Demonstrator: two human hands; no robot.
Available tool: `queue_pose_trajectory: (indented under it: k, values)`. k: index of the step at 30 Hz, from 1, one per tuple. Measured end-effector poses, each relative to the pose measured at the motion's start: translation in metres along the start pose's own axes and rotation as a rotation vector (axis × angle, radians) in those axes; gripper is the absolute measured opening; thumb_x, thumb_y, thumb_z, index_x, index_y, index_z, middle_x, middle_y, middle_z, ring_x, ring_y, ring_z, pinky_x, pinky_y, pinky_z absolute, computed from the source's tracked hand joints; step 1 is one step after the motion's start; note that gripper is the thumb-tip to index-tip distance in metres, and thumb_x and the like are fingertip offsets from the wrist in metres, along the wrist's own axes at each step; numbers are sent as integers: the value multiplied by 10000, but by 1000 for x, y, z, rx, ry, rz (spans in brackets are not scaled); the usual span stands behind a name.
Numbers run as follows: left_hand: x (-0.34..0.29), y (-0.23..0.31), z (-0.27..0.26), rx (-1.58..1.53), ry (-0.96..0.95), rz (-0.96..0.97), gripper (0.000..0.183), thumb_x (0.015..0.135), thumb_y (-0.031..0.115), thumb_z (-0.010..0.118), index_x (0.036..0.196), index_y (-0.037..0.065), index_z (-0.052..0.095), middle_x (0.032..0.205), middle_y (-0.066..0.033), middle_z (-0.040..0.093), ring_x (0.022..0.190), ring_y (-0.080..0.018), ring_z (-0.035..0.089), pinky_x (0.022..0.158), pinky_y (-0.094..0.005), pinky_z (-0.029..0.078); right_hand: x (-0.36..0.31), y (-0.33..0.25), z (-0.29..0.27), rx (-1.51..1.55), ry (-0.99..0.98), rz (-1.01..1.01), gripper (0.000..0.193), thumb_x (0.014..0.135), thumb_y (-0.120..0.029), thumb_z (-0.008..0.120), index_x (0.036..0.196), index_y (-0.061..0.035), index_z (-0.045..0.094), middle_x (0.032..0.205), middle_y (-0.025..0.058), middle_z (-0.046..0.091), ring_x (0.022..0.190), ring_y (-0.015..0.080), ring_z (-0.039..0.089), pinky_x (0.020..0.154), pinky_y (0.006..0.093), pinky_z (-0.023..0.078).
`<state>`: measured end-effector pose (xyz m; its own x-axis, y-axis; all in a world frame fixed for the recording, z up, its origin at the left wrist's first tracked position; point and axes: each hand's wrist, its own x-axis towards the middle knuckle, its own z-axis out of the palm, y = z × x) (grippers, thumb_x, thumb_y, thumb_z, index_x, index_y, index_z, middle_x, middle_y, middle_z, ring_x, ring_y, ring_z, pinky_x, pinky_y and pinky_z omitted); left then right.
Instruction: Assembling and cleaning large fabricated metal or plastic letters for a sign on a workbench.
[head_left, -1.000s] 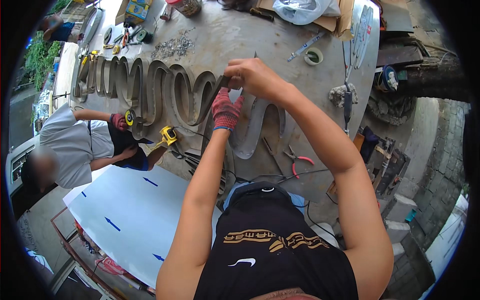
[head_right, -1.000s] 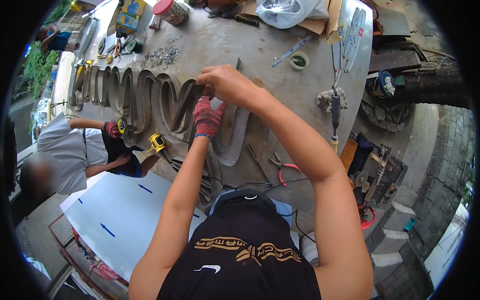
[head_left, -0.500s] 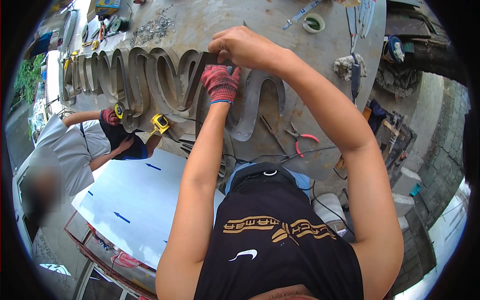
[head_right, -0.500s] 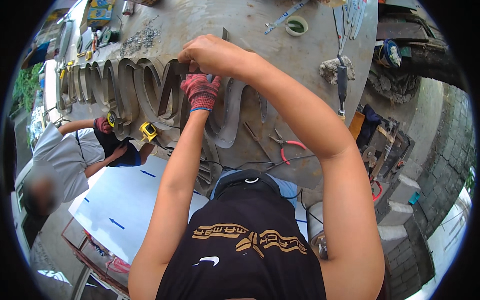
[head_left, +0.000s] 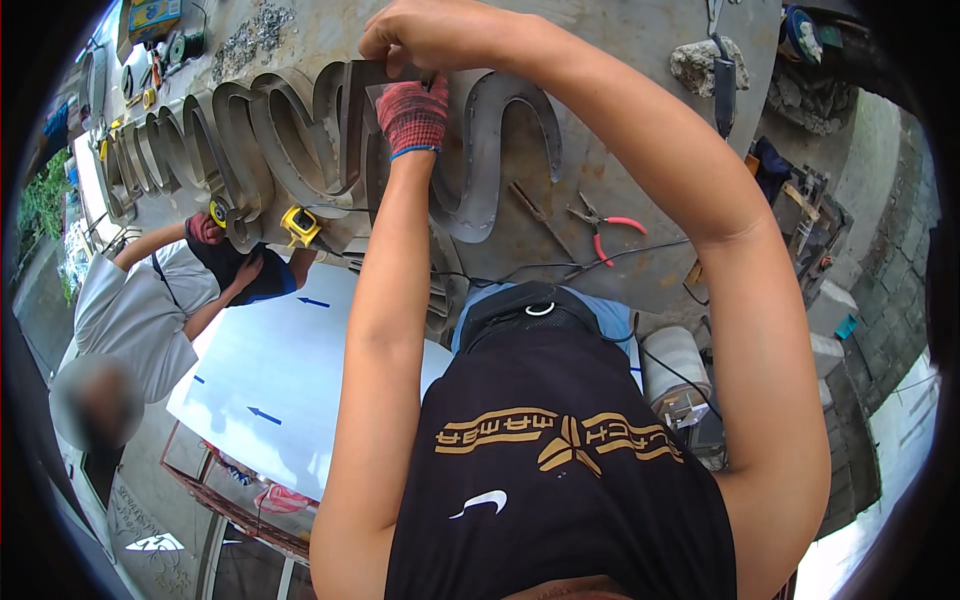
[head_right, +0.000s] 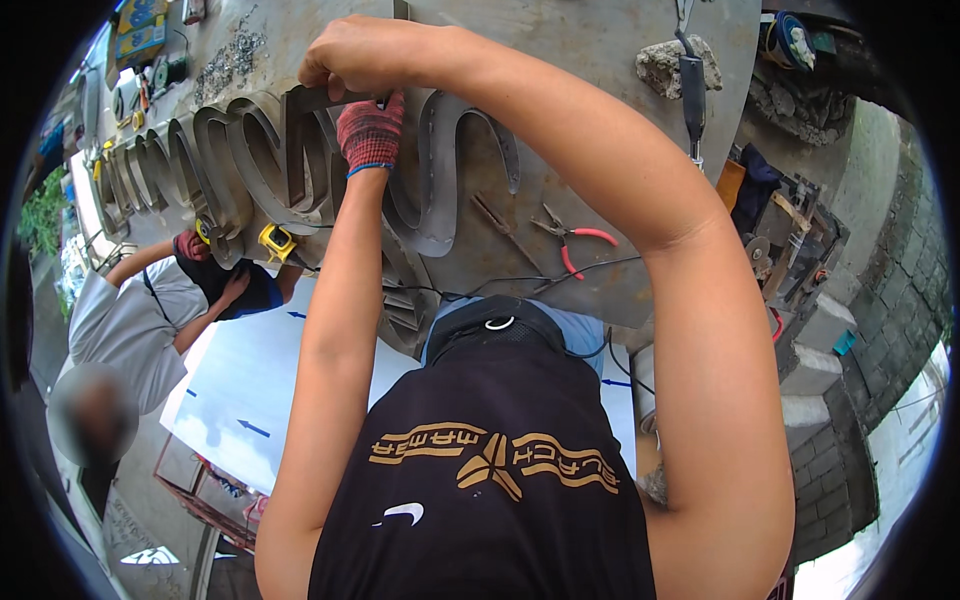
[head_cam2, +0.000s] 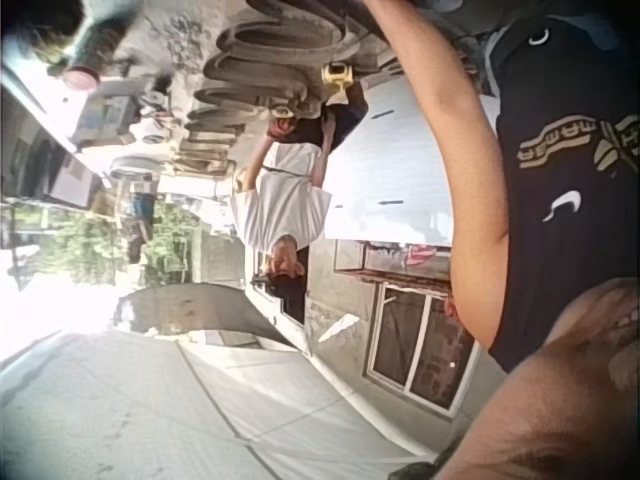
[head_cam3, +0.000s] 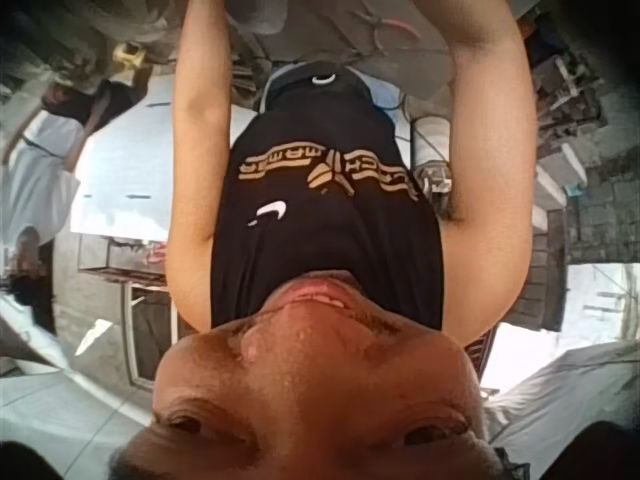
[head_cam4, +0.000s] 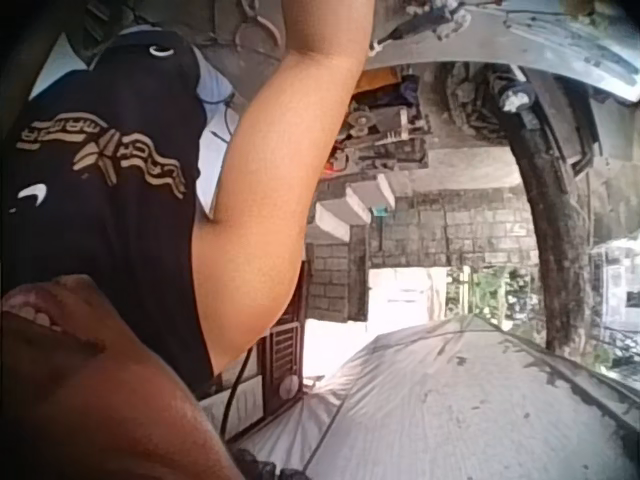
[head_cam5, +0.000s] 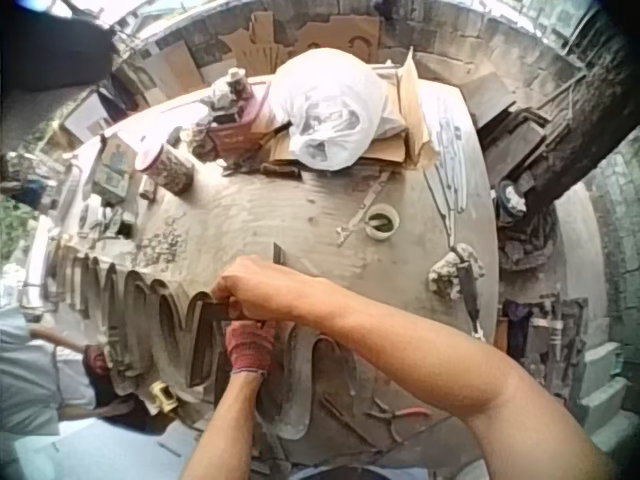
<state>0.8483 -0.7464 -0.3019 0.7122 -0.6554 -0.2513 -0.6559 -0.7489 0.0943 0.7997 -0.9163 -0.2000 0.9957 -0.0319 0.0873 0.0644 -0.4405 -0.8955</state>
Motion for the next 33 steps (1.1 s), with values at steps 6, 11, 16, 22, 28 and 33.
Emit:
queue_pose_trajectory:
  k: [6, 11, 16, 22, 28, 33]
  values:
    - [2, 12, 12, 1, 17, -15, 611, 969, 543, 509, 802, 6, 747, 743, -228, 693, 759, -417, 687, 720, -516, 530, -1, 12, 8, -1, 83, -21, 365, 789, 52, 560, 1090, -68, 727, 970, 152, 759, 925, 282, 741, 796, 398, 569]
    - [5, 17, 1, 81, -94, -118, 596, 931, 591, 545, 890, 46, 783, 879, -234, 725, 887, -407, 704, 826, -493, 546, -12, -3, -25, -30, 42, -33, 290, 857, 31, 610, 1108, -56, 726, 972, 184, 738, 921, 283, 728, 783, 393, 557]
    - [3, 14, 11, -62, 113, -35, 446, 913, 484, 616, 920, 62, 762, 873, -207, 726, 877, -414, 697, 810, -490, 550, -57, -25, -61, 236, 407, 140, 180, 867, 12, 659, 1039, 10, 710, 984, 220, 726, 904, 351, 711, 782, 417, 550]
    - [6, 11, 11, -97, 105, -12, 374, 910, 414, 645, 1053, 76, 714, 983, -190, 730, 927, -406, 691, 813, -485, 550, -72, 12, -21, 113, 390, 113, 186, 848, -26, 656, 1027, -6, 705, 1005, 222, 696, 996, 405, 667, 852, 464, 529]
    - [11, 8, 16, -144, 96, 10, 482, 917, 490, 610, 1192, 99, 672, 1097, -198, 715, 1023, -401, 673, 871, -492, 535, -34, 21, -20, -96, 87, -16, 323, 807, -38, 655, 1123, -61, 723, 1047, 198, 677, 1036, 395, 656, 877, 455, 533]
    - [19, 4, 23, -75, -37, -106, 612, 921, 590, 549, 1236, 82, 678, 1192, -218, 691, 1118, -393, 648, 950, -485, 509, -7, 32, -9, 24, -102, 14, 229, 768, -68, 661, 971, -61, 766, 926, 177, 735, 909, 366, 708, 766, 465, 555]
